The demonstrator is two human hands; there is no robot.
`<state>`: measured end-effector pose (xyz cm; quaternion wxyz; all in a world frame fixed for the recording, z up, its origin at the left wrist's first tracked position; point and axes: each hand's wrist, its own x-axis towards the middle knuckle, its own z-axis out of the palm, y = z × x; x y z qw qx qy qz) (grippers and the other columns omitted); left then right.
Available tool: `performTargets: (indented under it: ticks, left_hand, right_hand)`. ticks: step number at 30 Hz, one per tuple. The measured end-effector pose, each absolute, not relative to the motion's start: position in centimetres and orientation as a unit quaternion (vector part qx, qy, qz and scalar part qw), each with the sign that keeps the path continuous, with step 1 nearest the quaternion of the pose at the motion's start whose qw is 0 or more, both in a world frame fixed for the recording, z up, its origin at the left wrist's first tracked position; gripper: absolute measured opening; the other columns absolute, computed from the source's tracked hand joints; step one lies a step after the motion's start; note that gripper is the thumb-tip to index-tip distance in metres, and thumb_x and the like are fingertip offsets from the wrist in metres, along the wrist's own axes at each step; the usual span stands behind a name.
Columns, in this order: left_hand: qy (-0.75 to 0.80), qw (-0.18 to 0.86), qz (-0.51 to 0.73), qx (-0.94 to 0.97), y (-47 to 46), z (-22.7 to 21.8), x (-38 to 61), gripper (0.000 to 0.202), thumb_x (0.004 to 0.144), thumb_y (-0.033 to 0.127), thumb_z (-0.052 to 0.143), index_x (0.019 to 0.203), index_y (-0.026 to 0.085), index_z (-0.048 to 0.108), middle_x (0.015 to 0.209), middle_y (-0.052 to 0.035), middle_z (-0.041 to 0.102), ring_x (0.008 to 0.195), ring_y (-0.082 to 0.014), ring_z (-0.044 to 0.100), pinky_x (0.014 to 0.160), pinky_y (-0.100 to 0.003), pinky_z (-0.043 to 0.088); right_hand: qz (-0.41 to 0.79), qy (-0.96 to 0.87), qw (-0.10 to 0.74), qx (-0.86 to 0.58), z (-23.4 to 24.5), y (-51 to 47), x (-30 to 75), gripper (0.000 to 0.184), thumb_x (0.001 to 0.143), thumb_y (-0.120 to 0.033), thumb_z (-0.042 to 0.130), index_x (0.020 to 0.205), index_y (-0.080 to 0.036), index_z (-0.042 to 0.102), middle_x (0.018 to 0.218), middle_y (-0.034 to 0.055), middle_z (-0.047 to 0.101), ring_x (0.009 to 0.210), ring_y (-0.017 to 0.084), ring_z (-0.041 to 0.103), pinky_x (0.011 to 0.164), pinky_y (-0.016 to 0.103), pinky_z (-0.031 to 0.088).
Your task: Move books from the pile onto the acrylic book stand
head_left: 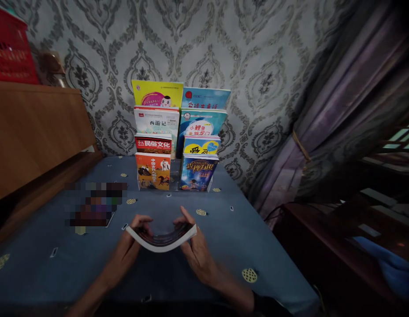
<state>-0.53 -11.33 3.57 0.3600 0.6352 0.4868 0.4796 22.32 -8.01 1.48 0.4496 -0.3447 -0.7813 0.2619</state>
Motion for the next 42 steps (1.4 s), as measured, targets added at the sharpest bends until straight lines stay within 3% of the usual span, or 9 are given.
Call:
performTargets:
  ticks: [9,17,26,36,42]
  left_hand:
    - [0.488,0.345,0.483,0.640,-11.2,4.3,0.3,0.040,0.095,0.052,0.046,0.120,0.022,0.050,0.090,-0.0030,0.059,0.077,-0.0196,0.058,0.072,-0.033,0.045]
    - [0.510,0.343,0.481,0.625,-11.0,4.1,0.4,0.041,0.092,0.050,0.050,0.121,0.022,0.048,0.091,-0.0030,0.058,0.084,-0.0214,0.058,0.072,-0.033,0.043]
    - [0.509,0.341,0.495,0.616,-10.7,3.8,0.5,0.040,0.090,0.047,0.052,0.121,0.023,0.049,0.089,-0.0021,0.058,0.081,-0.0199,0.057,0.068,-0.030,0.042]
    - [0.493,0.352,0.523,0.600,-9.9,3.6,0.2,0.037,0.087,0.035,0.056,0.120,0.021,0.050,0.088,-0.0014,0.057,0.078,-0.0182,0.054,0.071,-0.030,0.042]
    - [0.491,0.322,0.556,0.588,-6.9,3.8,-2.0,0.038,0.081,0.031,0.060,0.117,0.019,0.052,0.088,-0.0010,0.056,0.082,-0.0185,0.054,0.076,-0.030,0.043]
  right_hand:
    - [0.327,-0.744,0.444,-0.377,-0.1,-8.2,22.6,0.059,0.101,-0.033,0.047,0.157,-0.027,0.028,0.121,0.0083,0.063,0.110,0.021,0.063,0.105,0.042,0.050]
    - [0.326,-0.739,0.453,-0.377,-1.4,-7.2,22.1,0.060,0.101,-0.033,0.046,0.157,-0.027,0.027,0.119,0.0085,0.062,0.108,0.022,0.061,0.105,0.045,0.047]
    - [0.317,-0.743,0.452,-0.377,-1.1,-7.3,22.2,0.059,0.102,-0.034,0.045,0.158,-0.026,0.027,0.118,0.0093,0.063,0.108,0.022,0.062,0.102,0.043,0.050]
    - [0.288,-0.758,0.448,-0.376,-0.5,-6.3,21.8,0.059,0.101,-0.037,0.045,0.156,-0.019,0.032,0.119,0.0121,0.064,0.110,0.024,0.062,0.105,0.046,0.049]
    - [0.286,-0.777,0.423,-0.368,0.8,-4.1,19.9,0.060,0.100,-0.038,0.047,0.156,-0.022,0.032,0.123,0.0113,0.064,0.114,0.024,0.062,0.107,0.046,0.048]
